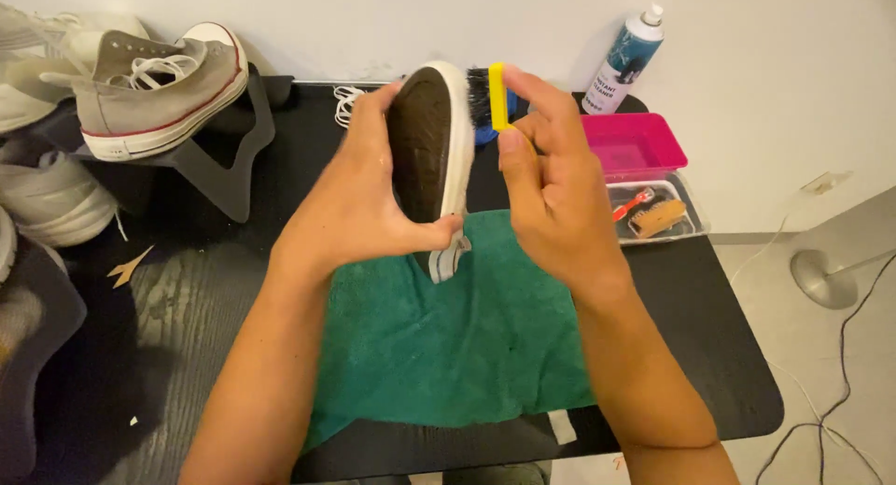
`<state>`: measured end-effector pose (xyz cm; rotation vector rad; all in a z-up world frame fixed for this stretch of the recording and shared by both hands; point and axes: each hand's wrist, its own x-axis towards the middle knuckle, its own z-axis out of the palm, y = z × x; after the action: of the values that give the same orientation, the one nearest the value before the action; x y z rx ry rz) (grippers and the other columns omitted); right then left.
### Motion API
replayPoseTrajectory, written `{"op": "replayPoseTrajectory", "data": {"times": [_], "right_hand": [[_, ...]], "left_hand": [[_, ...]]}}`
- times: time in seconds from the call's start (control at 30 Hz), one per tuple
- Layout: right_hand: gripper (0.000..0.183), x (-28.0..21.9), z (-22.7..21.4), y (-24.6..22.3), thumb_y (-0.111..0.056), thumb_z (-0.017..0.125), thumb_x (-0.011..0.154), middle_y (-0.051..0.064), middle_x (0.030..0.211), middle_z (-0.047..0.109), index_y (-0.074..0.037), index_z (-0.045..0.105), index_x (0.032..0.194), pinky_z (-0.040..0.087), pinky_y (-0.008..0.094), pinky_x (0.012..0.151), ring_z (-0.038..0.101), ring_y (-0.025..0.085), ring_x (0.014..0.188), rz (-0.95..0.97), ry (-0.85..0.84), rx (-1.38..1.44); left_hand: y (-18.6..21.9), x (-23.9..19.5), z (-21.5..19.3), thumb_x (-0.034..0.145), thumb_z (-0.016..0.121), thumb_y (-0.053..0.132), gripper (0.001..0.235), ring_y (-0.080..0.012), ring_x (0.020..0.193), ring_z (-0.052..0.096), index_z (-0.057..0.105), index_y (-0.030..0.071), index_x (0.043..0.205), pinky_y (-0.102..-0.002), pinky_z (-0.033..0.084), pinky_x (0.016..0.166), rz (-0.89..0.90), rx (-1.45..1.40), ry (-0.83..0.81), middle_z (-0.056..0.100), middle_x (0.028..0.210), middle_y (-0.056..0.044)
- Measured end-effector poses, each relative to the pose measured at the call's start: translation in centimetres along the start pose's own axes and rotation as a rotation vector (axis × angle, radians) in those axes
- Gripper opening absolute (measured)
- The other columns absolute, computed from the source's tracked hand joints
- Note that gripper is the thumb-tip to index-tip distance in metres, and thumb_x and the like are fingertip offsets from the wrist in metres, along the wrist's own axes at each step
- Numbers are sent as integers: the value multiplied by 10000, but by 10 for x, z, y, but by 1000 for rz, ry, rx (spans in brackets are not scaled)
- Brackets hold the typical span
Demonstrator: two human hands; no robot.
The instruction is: The person cleans a white high-top sneaker using a yellow brush. They scrub the rubber toe cap, the white midsole, the brown outsole, and the canvas upper, rotating the shoe to access different areas.
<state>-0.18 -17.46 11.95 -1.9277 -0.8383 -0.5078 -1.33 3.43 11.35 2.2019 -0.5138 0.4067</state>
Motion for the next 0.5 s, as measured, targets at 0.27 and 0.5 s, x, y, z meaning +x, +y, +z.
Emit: {"op": "replayPoseTrajectory", "data": {"times": [0.27,0.5], "right_hand": [[397,-7,10,-34,-230,436,1072,-51,675,379,-154,534,1449,326,268,558,319,79,559,322,-141,-21],[376,-7,33,-25,-200,473,1063,-40,950,657,-113,546,1422,432,234,727,426,67,692,288,9,2]], "left_hand": [[-4,-8,-22,731,910,418,1319,-276,949,514,-41,295,1637,-350,500,821,-58,114,3,465,1291,-172],[-5,-10,-29,674,899,477,1247,-292,942,534,116,284,1626,-393,515,859,-46,58,-46,447,1226,-183]]}}
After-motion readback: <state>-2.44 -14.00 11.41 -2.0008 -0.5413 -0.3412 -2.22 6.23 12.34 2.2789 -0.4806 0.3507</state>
